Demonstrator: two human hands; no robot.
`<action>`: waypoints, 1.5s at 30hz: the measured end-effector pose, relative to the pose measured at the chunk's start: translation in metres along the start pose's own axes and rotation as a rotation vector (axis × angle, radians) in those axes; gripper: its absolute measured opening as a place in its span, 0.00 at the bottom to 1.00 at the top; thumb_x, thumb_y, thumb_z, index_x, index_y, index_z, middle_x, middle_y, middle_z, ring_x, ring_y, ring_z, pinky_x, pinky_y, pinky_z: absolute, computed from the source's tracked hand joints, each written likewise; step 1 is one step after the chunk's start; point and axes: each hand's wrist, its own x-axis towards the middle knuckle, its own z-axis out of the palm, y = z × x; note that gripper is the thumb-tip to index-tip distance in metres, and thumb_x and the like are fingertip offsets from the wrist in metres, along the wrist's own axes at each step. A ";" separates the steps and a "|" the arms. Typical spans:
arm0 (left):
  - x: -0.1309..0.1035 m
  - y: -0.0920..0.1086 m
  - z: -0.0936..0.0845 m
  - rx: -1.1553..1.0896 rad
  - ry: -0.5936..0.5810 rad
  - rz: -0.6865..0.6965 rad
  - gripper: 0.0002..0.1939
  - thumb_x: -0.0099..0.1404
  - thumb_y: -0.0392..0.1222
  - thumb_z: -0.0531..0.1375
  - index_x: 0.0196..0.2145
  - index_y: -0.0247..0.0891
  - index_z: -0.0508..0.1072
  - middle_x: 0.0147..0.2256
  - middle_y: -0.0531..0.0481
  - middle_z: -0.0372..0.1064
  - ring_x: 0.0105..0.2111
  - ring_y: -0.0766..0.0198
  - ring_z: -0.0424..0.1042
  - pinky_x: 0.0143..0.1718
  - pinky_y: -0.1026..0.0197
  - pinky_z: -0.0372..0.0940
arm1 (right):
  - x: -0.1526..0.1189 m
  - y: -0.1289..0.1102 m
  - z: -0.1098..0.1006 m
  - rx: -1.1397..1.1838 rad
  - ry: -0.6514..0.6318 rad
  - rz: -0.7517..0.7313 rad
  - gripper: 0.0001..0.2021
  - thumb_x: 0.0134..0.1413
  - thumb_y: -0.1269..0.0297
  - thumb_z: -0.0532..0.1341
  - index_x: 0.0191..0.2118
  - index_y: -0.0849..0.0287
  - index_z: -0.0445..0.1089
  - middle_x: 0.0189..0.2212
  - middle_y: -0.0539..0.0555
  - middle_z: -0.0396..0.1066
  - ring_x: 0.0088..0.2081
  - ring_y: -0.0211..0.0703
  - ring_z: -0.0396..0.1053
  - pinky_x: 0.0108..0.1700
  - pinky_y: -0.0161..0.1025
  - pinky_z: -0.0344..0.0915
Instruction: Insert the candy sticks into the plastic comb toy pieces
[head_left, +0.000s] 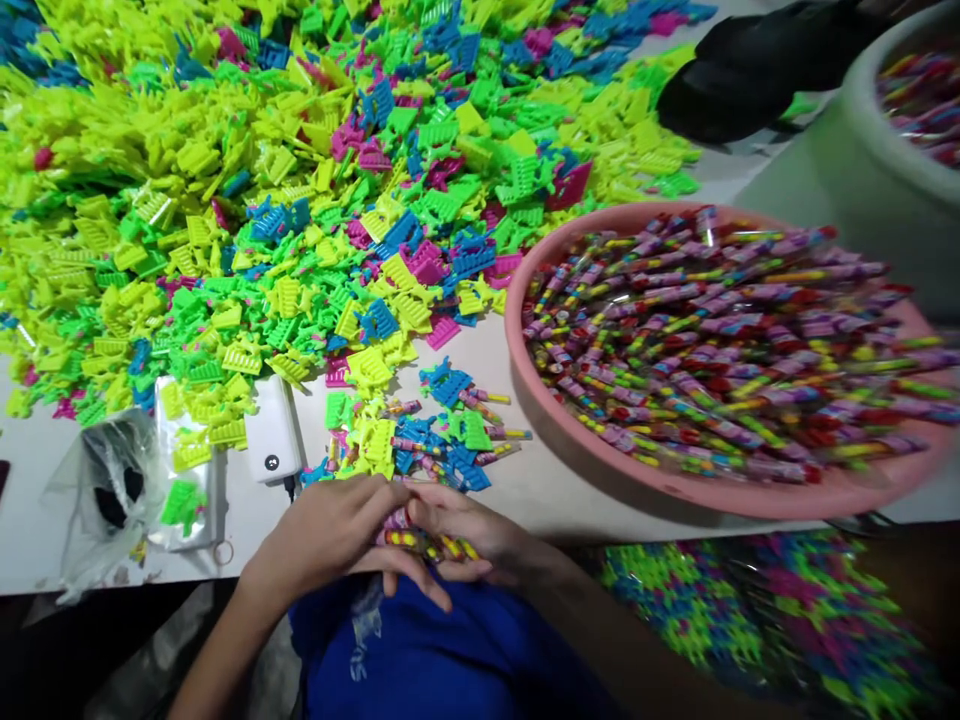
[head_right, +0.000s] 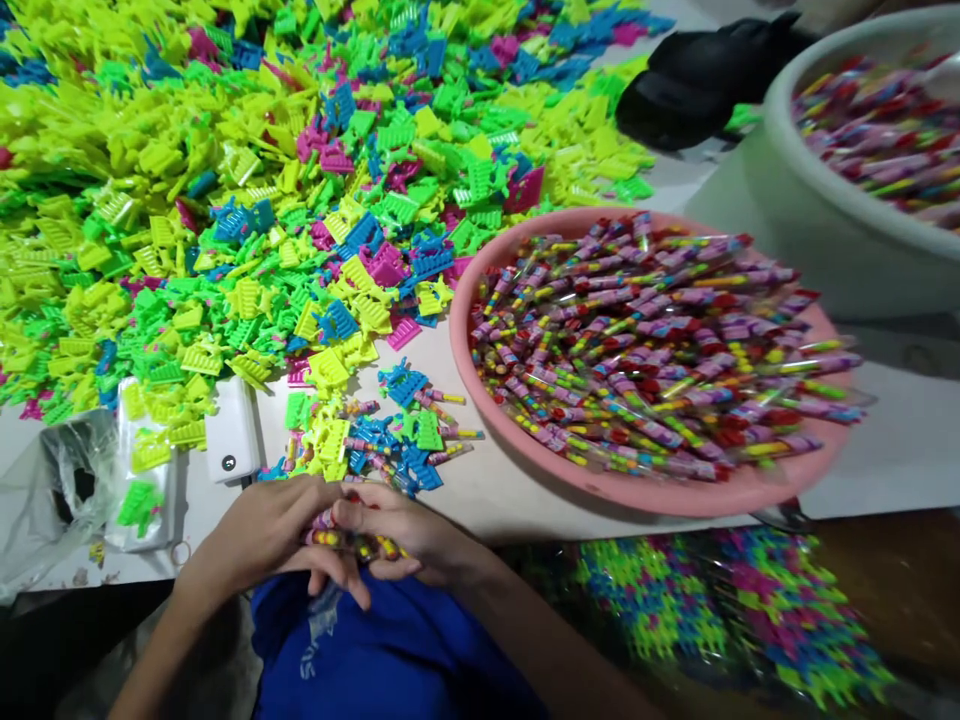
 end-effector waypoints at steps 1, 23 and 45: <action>0.002 -0.002 -0.002 0.034 -0.009 0.018 0.27 0.79 0.69 0.59 0.53 0.42 0.76 0.39 0.46 0.82 0.36 0.55 0.83 0.37 0.59 0.73 | 0.001 0.000 0.000 0.004 -0.001 -0.004 0.39 0.47 0.32 0.82 0.51 0.61 0.77 0.25 0.48 0.79 0.11 0.27 0.57 0.11 0.26 0.41; 0.000 -0.009 0.037 -0.412 0.640 -0.153 0.10 0.83 0.44 0.63 0.55 0.46 0.83 0.49 0.46 0.81 0.52 0.58 0.81 0.56 0.56 0.75 | 0.010 -0.001 0.019 -0.100 0.304 -0.224 0.25 0.58 0.47 0.78 0.50 0.58 0.75 0.23 0.45 0.76 0.14 0.25 0.45 0.18 0.31 0.36; -0.013 0.040 0.059 -0.523 0.982 -0.431 0.14 0.83 0.49 0.63 0.58 0.54 0.87 0.57 0.45 0.79 0.58 0.55 0.80 0.60 0.55 0.76 | 0.000 0.009 0.037 -0.170 0.611 -0.488 0.24 0.62 0.35 0.72 0.43 0.52 0.73 0.33 0.53 0.81 0.22 0.39 0.67 0.17 0.33 0.46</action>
